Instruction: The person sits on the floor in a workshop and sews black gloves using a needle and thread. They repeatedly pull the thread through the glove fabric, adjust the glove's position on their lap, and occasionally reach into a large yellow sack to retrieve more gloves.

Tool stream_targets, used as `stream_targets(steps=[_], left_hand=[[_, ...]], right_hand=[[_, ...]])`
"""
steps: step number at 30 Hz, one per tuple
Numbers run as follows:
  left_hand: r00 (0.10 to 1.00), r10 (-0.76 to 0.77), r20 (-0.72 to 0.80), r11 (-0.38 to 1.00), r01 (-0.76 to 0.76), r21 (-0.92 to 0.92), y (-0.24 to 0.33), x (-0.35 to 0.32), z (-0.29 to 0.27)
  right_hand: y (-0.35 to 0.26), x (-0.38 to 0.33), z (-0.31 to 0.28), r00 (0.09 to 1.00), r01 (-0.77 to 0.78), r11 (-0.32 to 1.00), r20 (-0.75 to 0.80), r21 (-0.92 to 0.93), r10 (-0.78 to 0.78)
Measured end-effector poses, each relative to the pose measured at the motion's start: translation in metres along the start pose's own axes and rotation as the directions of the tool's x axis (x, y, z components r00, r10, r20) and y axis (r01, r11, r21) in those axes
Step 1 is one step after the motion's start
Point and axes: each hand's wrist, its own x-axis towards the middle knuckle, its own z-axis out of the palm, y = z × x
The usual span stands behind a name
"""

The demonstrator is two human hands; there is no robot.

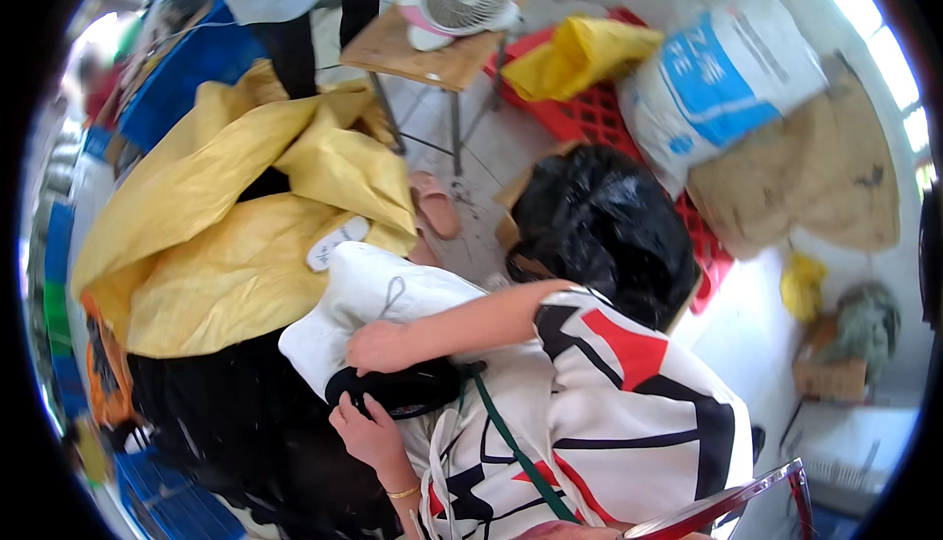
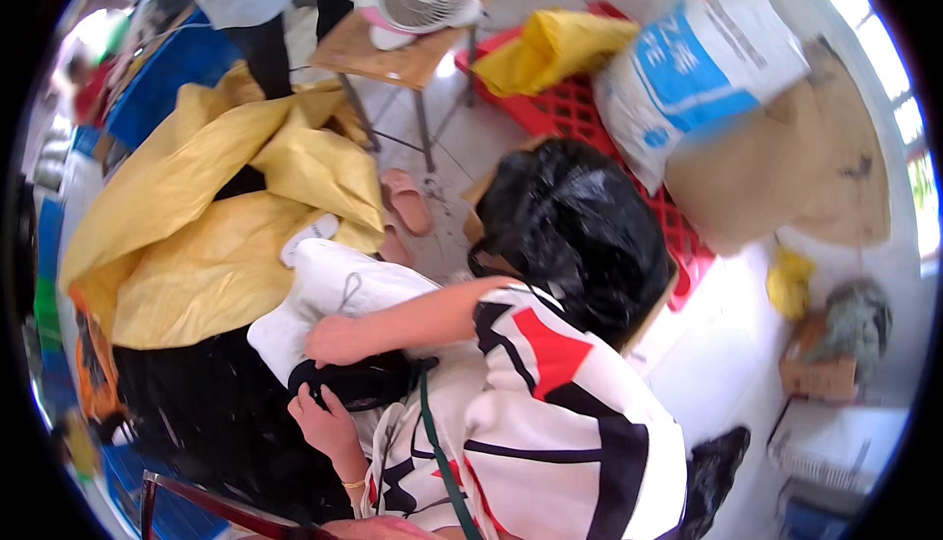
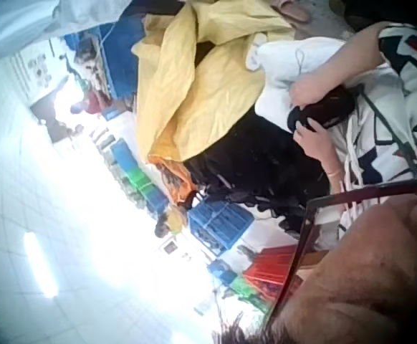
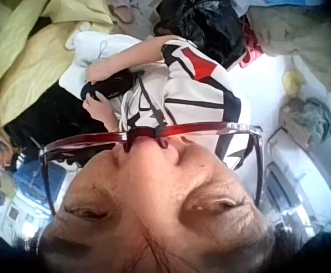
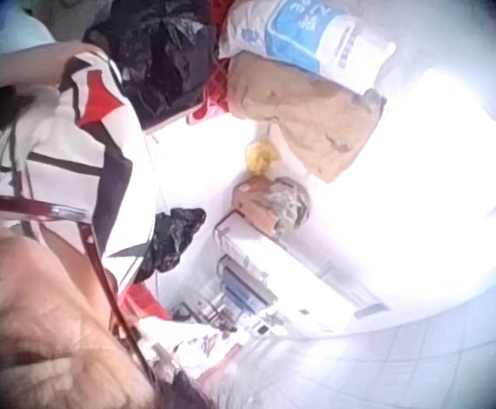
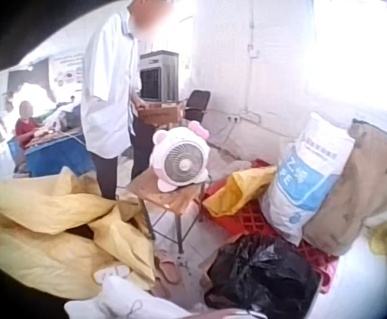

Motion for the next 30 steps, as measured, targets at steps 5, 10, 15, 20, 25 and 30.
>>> stream_targets(steps=[5, 10, 15, 20, 25, 30], left_hand=[[0.990, -0.100, 0.100, 0.994, 0.095, 0.056, 0.012, 0.000, -0.006], [0.991, -0.012, 0.134, 0.998, 0.003, 0.067, -0.013, 0.003, -0.001], [0.977, 0.145, 0.159, 0.985, -0.158, 0.074, -0.029, 0.026, -0.014], [0.870, 0.491, 0.046, 0.867, -0.493, 0.067, -0.043, 0.072, -0.047], [0.865, 0.481, 0.143, 0.872, -0.453, -0.186, -0.034, 0.069, -0.053], [0.822, 0.536, 0.193, 0.811, -0.437, -0.389, -0.016, 0.047, -0.008]], right_hand=[[0.006, 0.002, 0.007, 0.991, 0.112, 0.989, -0.063, -0.093, -0.118], [0.001, 0.009, 0.003, 0.989, 0.149, 0.982, 0.014, -0.113, -0.149], [-0.008, 0.020, 0.005, 0.990, 0.082, 0.970, 0.131, -0.228, -0.053], [-0.008, 0.023, -0.019, 0.988, -0.027, 0.936, 0.130, -0.352, 0.078], [-0.012, 0.012, -0.055, 0.889, -0.154, 0.968, -0.455, -0.200, 0.047], [-0.047, -0.007, -0.038, 0.723, 0.216, 0.682, -0.585, 0.698, 0.369]])
